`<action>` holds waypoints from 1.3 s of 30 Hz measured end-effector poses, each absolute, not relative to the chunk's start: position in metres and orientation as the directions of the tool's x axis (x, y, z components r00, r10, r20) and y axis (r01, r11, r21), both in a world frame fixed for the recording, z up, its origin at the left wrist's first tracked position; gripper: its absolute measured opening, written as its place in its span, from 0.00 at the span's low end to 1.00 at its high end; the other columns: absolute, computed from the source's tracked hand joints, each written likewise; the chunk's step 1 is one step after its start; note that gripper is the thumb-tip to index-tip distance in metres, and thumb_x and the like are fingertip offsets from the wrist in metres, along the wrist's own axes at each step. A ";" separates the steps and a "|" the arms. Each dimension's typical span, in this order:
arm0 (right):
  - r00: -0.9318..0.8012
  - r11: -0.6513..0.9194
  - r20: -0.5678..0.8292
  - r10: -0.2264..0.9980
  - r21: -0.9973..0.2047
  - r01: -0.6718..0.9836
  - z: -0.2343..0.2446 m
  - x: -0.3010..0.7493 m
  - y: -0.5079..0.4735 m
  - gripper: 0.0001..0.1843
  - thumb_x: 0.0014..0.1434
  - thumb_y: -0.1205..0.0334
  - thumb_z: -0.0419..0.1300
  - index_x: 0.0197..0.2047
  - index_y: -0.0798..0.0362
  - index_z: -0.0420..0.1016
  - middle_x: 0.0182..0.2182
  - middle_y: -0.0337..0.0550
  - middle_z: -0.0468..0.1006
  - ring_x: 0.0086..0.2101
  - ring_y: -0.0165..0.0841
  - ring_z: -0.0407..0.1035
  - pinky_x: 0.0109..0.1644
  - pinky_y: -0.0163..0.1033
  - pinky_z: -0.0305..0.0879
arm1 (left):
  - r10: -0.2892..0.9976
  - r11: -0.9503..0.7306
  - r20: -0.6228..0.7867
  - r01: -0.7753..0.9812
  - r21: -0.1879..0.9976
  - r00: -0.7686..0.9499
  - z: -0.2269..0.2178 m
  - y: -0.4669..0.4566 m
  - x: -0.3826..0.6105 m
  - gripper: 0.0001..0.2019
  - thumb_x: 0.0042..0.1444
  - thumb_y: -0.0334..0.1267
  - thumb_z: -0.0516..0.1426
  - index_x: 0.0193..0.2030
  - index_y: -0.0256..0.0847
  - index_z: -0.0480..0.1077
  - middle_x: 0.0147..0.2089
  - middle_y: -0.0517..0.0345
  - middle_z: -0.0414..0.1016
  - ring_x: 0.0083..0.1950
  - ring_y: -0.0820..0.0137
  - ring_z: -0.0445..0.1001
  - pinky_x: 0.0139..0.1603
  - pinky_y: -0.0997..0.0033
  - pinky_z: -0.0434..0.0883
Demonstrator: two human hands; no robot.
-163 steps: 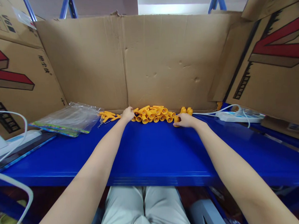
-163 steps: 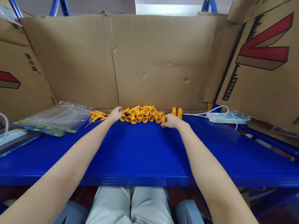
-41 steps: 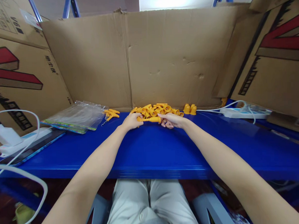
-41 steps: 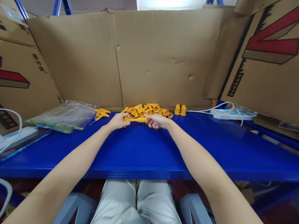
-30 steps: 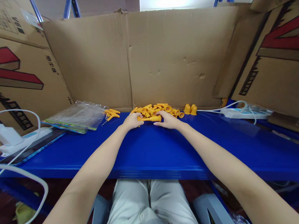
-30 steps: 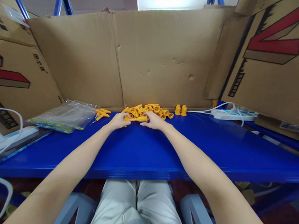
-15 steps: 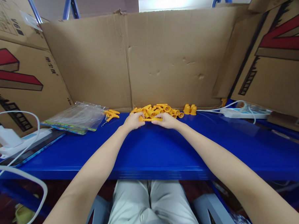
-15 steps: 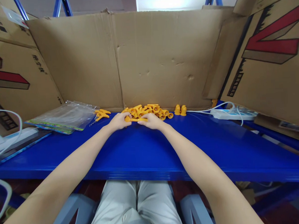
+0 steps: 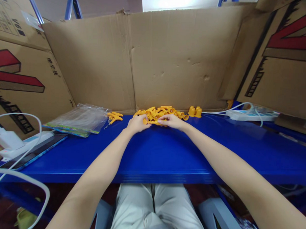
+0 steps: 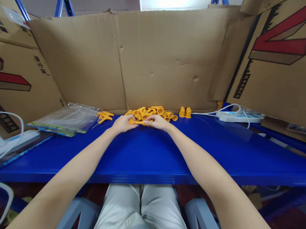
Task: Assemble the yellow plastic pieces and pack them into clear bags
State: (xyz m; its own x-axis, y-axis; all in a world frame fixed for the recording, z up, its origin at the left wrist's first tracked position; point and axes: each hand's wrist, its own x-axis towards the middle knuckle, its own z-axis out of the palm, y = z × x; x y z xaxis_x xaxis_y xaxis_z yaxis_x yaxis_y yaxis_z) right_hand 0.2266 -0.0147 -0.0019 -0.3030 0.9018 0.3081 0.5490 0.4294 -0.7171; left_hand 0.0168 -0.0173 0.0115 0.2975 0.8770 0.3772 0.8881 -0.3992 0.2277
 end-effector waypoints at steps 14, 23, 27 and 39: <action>-0.302 0.277 0.165 0.939 -0.883 0.378 -0.006 0.230 -0.012 0.17 0.51 0.64 0.65 0.44 0.60 0.71 0.28 0.44 0.77 0.27 0.28 0.73 0.34 0.33 0.70 | 0.892 -0.371 0.356 0.901 0.227 0.277 0.011 -0.015 0.013 0.17 0.45 0.52 0.60 0.38 0.45 0.70 0.33 0.56 0.76 0.38 0.59 0.75 0.35 0.69 0.65; -0.279 0.222 0.128 0.952 -0.915 0.338 -0.006 0.230 -0.011 0.19 0.49 0.60 0.68 0.42 0.59 0.72 0.30 0.46 0.78 0.27 0.29 0.73 0.32 0.33 0.72 | 0.898 -0.355 0.342 0.914 0.196 0.276 0.011 -0.014 0.014 0.18 0.46 0.54 0.58 0.40 0.46 0.69 0.36 0.57 0.76 0.40 0.61 0.75 0.36 0.70 0.65; -0.275 0.211 0.112 0.955 -0.907 0.365 -0.004 0.229 -0.014 0.17 0.50 0.59 0.66 0.43 0.57 0.72 0.33 0.47 0.78 0.28 0.30 0.73 0.33 0.34 0.72 | 0.901 -0.351 0.337 0.916 0.196 0.273 0.011 -0.014 0.014 0.18 0.46 0.54 0.59 0.40 0.45 0.70 0.36 0.57 0.77 0.40 0.61 0.75 0.36 0.70 0.65; -0.324 0.190 0.086 0.942 -0.933 0.304 -0.004 0.234 -0.014 0.21 0.46 0.66 0.69 0.45 0.59 0.70 0.32 0.46 0.78 0.29 0.28 0.73 0.31 0.31 0.70 | 0.895 -0.365 0.349 0.905 0.219 0.277 0.008 -0.011 0.014 0.19 0.45 0.54 0.60 0.39 0.44 0.70 0.35 0.56 0.77 0.39 0.61 0.75 0.36 0.69 0.66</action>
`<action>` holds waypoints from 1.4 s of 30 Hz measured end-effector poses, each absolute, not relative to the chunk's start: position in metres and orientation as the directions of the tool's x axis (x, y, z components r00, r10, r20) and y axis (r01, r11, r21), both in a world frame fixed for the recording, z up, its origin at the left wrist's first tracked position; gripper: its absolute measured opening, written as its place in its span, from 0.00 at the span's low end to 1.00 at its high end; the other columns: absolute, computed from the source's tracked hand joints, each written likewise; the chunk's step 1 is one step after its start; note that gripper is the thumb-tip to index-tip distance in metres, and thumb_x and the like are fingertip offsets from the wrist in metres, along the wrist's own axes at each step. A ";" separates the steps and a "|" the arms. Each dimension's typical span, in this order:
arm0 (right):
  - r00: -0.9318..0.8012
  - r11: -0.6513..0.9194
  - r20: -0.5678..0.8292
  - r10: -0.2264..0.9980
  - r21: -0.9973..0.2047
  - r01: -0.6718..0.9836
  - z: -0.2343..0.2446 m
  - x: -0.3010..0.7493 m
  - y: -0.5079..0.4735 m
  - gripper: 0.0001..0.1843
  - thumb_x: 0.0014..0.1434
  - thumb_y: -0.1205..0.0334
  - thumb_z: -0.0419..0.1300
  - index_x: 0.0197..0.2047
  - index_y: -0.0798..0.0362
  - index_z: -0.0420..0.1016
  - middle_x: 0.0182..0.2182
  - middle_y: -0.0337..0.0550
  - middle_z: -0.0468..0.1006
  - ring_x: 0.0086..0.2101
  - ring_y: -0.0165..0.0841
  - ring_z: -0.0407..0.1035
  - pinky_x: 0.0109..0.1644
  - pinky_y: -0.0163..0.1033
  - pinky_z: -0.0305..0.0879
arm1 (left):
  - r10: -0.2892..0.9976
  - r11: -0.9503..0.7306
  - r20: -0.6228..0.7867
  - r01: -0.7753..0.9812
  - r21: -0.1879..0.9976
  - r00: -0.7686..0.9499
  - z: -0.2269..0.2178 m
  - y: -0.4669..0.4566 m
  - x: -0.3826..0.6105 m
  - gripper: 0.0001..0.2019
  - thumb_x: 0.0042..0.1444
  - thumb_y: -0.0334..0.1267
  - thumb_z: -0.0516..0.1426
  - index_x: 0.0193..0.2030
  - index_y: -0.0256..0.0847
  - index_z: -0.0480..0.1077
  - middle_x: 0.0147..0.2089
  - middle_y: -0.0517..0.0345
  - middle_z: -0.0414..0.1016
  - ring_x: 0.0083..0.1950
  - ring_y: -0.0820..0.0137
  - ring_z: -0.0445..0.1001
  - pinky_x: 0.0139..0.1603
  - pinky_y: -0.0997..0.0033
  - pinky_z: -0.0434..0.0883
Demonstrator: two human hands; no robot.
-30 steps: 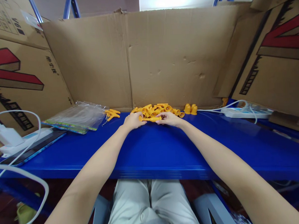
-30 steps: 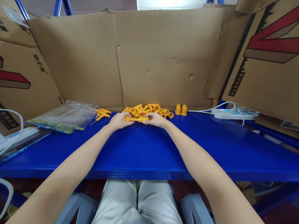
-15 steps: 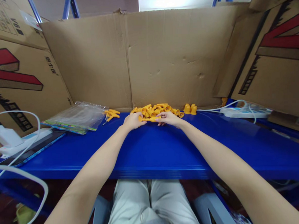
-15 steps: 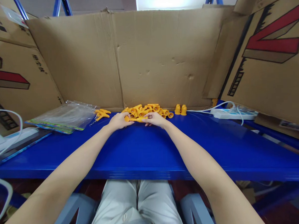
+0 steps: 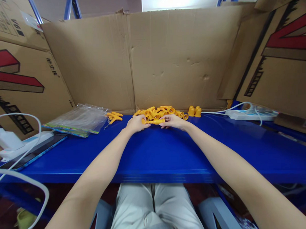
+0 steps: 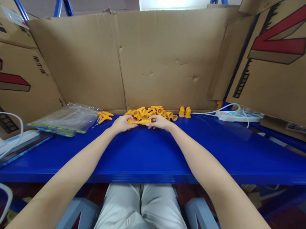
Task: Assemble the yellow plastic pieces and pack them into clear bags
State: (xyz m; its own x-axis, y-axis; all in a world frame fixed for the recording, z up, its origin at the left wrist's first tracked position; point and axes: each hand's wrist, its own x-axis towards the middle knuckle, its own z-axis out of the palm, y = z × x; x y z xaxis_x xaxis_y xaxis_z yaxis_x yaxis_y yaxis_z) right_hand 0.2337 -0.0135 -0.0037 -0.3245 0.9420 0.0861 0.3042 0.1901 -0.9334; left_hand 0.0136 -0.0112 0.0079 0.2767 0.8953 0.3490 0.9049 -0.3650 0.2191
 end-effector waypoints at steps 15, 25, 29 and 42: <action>-0.336 0.176 0.069 0.939 -0.938 0.299 -0.004 0.235 -0.013 0.20 0.46 0.64 0.69 0.42 0.58 0.70 0.33 0.45 0.78 0.28 0.28 0.73 0.30 0.30 0.69 | 0.896 -0.368 0.340 0.904 0.216 0.284 0.009 -0.012 0.014 0.18 0.45 0.54 0.59 0.39 0.45 0.70 0.34 0.57 0.77 0.39 0.61 0.75 0.36 0.68 0.67; -0.340 0.194 0.093 0.936 -0.941 0.278 -0.004 0.233 -0.012 0.15 0.47 0.68 0.68 0.37 0.56 0.68 0.28 0.40 0.76 0.26 0.27 0.73 0.28 0.29 0.67 | 0.912 -0.353 0.301 0.906 0.232 0.278 0.009 -0.009 0.012 0.17 0.45 0.50 0.60 0.40 0.46 0.70 0.35 0.58 0.77 0.38 0.63 0.76 0.35 0.70 0.66; -0.344 0.216 0.116 0.932 -0.939 0.268 -0.006 0.234 -0.009 0.16 0.45 0.67 0.68 0.36 0.56 0.68 0.27 0.39 0.75 0.26 0.27 0.73 0.27 0.29 0.67 | 0.913 -0.352 0.302 0.905 0.240 0.275 0.010 -0.010 0.013 0.16 0.45 0.48 0.60 0.40 0.46 0.70 0.35 0.58 0.77 0.38 0.63 0.76 0.34 0.70 0.66; -0.311 0.219 0.134 0.941 -0.942 0.255 -0.007 0.235 -0.007 0.16 0.43 0.69 0.69 0.36 0.56 0.68 0.25 0.38 0.75 0.25 0.28 0.72 0.27 0.31 0.67 | 0.916 -0.357 0.290 0.892 0.276 0.277 0.008 -0.007 0.014 0.13 0.47 0.45 0.58 0.40 0.47 0.69 0.28 0.60 0.76 0.31 0.64 0.75 0.30 0.70 0.65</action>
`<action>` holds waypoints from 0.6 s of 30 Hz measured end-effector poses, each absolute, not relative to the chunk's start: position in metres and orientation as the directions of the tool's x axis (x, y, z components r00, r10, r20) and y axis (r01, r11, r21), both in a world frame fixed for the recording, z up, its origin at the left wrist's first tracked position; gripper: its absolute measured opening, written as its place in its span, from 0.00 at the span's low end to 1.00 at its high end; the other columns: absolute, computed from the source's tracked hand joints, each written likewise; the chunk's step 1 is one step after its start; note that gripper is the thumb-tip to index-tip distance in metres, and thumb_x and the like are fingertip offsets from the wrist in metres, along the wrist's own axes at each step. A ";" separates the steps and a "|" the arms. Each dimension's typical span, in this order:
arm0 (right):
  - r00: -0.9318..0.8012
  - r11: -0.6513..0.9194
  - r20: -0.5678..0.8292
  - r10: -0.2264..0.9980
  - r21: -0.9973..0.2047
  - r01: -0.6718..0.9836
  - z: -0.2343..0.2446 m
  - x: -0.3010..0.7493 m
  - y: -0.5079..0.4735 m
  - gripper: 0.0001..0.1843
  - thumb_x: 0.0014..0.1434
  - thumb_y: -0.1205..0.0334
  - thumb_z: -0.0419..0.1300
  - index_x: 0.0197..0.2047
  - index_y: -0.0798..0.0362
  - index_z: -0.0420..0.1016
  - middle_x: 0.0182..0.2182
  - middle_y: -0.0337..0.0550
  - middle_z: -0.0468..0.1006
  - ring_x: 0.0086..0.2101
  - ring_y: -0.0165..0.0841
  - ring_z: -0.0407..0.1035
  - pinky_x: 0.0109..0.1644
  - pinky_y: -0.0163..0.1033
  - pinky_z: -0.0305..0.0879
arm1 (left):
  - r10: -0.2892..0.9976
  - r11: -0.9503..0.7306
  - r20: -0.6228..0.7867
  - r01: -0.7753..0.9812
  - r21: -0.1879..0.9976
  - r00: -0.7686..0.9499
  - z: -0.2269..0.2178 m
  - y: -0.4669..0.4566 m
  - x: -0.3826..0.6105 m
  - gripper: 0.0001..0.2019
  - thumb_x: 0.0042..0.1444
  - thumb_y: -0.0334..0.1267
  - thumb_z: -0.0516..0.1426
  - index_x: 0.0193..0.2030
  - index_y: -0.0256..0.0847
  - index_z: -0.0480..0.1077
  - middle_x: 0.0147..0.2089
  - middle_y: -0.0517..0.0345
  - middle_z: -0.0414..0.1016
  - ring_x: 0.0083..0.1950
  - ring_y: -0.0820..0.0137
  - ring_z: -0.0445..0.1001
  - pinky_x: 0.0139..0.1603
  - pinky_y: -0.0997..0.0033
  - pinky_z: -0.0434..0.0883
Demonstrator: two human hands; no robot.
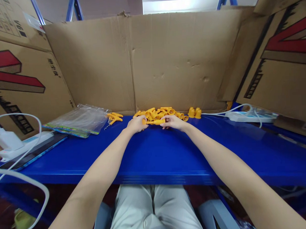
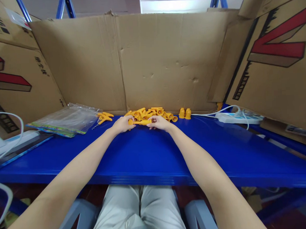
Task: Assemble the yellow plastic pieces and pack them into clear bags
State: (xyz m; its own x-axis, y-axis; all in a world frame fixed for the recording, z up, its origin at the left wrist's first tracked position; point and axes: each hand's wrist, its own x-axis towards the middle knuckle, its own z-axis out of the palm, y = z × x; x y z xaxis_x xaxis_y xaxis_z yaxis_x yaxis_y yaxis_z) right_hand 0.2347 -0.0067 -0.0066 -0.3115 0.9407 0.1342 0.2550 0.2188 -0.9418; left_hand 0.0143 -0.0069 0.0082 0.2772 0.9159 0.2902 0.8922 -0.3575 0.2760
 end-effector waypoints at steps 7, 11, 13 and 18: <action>-0.266 0.223 0.197 0.944 -0.972 0.071 -0.001 0.225 -0.014 0.14 0.47 0.68 0.67 0.38 0.55 0.70 0.29 0.40 0.75 0.27 0.27 0.72 0.30 0.32 0.69 | 0.884 -0.391 0.369 0.885 0.253 0.286 0.006 -0.007 0.008 0.16 0.52 0.49 0.55 0.46 0.47 0.67 0.40 0.56 0.76 0.41 0.62 0.75 0.38 0.68 0.67; -0.164 0.238 0.257 0.953 -0.963 -0.122 0.018 0.223 -0.015 0.11 0.51 0.67 0.63 0.39 0.53 0.69 0.36 0.43 0.76 0.30 0.27 0.72 0.34 0.33 0.70 | 0.813 -0.488 0.506 0.811 0.323 0.288 0.007 -0.010 0.009 0.31 0.52 0.49 0.56 0.62 0.46 0.53 0.53 0.51 0.71 0.51 0.62 0.72 0.46 0.66 0.67; -0.059 0.272 0.283 0.957 -0.950 -0.151 0.032 0.226 -0.010 0.10 0.52 0.66 0.62 0.38 0.52 0.68 0.37 0.42 0.76 0.31 0.27 0.72 0.34 0.33 0.70 | 0.798 -0.497 0.543 0.796 0.346 0.261 0.007 -0.012 0.010 0.35 0.53 0.48 0.57 0.65 0.46 0.48 0.53 0.51 0.70 0.51 0.62 0.71 0.47 0.65 0.67; 0.128 0.468 0.468 0.874 -0.883 0.031 0.057 0.241 0.015 0.10 0.53 0.60 0.60 0.38 0.51 0.66 0.39 0.42 0.74 0.35 0.29 0.72 0.39 0.37 0.69 | 0.829 -0.488 0.460 0.813 0.318 0.317 0.005 -0.012 0.014 0.19 0.55 0.41 0.54 0.54 0.44 0.64 0.41 0.56 0.76 0.43 0.65 0.74 0.44 0.68 0.68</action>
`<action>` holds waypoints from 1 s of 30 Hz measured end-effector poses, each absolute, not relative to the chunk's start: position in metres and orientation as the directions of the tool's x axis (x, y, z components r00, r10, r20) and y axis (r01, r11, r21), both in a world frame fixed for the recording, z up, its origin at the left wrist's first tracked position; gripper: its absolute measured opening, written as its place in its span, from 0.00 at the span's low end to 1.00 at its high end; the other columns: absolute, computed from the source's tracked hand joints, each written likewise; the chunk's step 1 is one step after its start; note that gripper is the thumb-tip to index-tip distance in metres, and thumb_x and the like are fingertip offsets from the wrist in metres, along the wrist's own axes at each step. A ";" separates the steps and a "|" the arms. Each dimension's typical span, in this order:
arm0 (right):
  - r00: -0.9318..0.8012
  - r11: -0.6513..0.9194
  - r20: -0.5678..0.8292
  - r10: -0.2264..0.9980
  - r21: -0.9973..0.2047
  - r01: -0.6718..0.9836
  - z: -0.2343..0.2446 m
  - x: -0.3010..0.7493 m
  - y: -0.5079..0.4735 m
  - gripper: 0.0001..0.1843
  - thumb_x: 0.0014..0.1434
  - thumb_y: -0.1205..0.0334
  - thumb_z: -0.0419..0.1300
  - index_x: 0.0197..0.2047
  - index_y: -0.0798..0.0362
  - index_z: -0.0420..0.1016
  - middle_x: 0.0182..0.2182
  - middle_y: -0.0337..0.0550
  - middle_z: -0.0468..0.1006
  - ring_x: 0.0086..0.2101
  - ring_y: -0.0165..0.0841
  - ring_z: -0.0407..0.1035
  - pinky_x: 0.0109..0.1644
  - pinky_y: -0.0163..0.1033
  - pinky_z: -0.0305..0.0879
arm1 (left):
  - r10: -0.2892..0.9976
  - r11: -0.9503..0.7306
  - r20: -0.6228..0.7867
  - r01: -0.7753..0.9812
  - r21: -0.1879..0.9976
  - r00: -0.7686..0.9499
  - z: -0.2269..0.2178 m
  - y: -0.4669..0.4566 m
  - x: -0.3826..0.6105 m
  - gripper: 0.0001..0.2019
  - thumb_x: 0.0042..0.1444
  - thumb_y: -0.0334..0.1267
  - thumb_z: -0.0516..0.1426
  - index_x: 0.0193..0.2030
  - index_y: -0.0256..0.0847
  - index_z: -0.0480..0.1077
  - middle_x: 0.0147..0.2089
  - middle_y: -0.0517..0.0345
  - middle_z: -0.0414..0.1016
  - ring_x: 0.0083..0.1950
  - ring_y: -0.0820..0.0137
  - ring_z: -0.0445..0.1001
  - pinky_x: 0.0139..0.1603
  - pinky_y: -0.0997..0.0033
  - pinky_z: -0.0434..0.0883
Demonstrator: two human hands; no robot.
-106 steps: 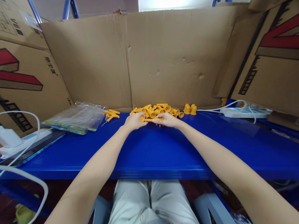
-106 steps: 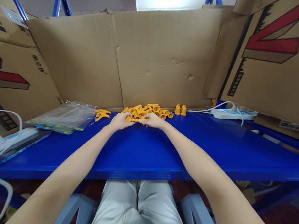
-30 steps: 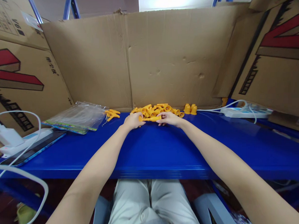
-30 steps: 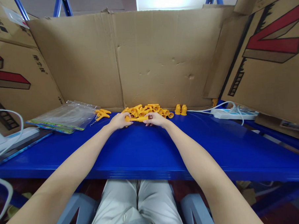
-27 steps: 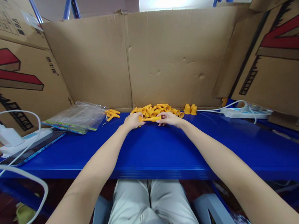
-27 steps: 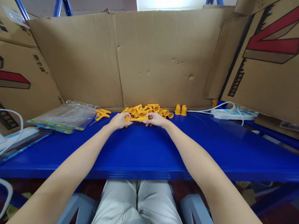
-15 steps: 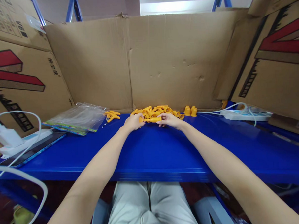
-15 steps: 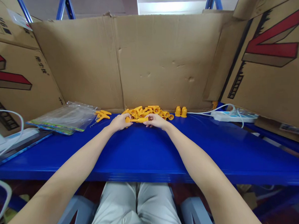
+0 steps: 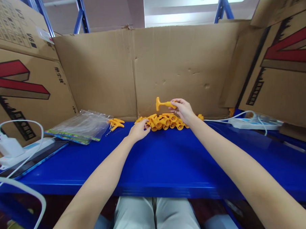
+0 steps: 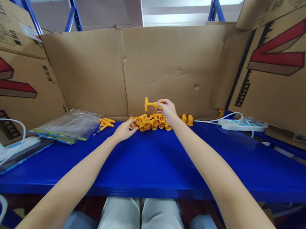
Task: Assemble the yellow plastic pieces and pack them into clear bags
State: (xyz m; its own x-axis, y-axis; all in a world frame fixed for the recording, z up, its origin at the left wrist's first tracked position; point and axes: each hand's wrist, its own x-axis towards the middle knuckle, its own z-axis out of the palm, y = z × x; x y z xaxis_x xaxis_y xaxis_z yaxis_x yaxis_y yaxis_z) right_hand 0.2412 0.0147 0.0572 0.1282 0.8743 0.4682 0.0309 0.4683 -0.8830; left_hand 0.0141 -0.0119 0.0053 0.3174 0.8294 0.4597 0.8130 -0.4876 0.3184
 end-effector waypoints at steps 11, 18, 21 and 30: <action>-0.169 0.634 0.789 0.591 -0.325 0.702 0.021 0.231 0.037 0.16 0.55 0.70 0.52 0.47 0.51 0.68 0.53 0.49 0.68 0.54 0.37 0.62 0.59 0.46 0.56 | 0.819 -0.549 0.379 0.778 0.305 0.430 -0.001 -0.007 0.015 0.10 0.54 0.40 0.54 0.40 0.42 0.73 0.34 0.57 0.77 0.35 0.68 0.74 0.37 0.70 0.67; -0.233 0.395 0.416 0.879 -0.360 0.845 0.022 0.221 0.050 0.09 0.54 0.64 0.59 0.40 0.52 0.75 0.45 0.51 0.75 0.47 0.45 0.69 0.54 0.53 0.59 | 0.813 -0.563 0.367 0.769 0.303 0.452 -0.004 -0.005 0.016 0.10 0.53 0.41 0.53 0.38 0.43 0.74 0.32 0.58 0.76 0.33 0.68 0.74 0.36 0.69 0.68; -0.250 0.424 0.423 0.871 -0.391 0.817 0.037 0.230 0.055 0.13 0.53 0.58 0.62 0.42 0.51 0.75 0.46 0.50 0.75 0.49 0.43 0.68 0.55 0.50 0.59 | 0.815 -0.563 0.363 0.769 0.304 0.453 -0.004 -0.005 0.016 0.10 0.54 0.41 0.53 0.38 0.42 0.74 0.32 0.58 0.76 0.33 0.68 0.73 0.35 0.69 0.68; 0.209 -0.050 0.446 0.870 -0.342 0.938 0.046 0.323 0.048 0.24 0.56 0.62 0.55 0.56 0.54 0.67 0.57 0.55 0.65 0.55 0.49 0.61 0.56 0.60 0.56 | 0.816 -0.567 0.325 0.770 0.292 0.477 0.002 -0.013 0.020 0.09 0.54 0.37 0.53 0.37 0.39 0.74 0.32 0.56 0.77 0.33 0.68 0.73 0.35 0.70 0.67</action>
State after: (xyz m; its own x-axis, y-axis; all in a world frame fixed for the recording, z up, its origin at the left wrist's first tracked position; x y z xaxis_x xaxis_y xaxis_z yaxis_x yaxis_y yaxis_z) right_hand 0.3233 0.0484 0.0455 0.2092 0.8702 0.4461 0.9384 -0.0503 -0.3419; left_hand 0.0203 -0.0133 0.0021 0.4775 0.8162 0.3254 0.7700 -0.5671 0.2924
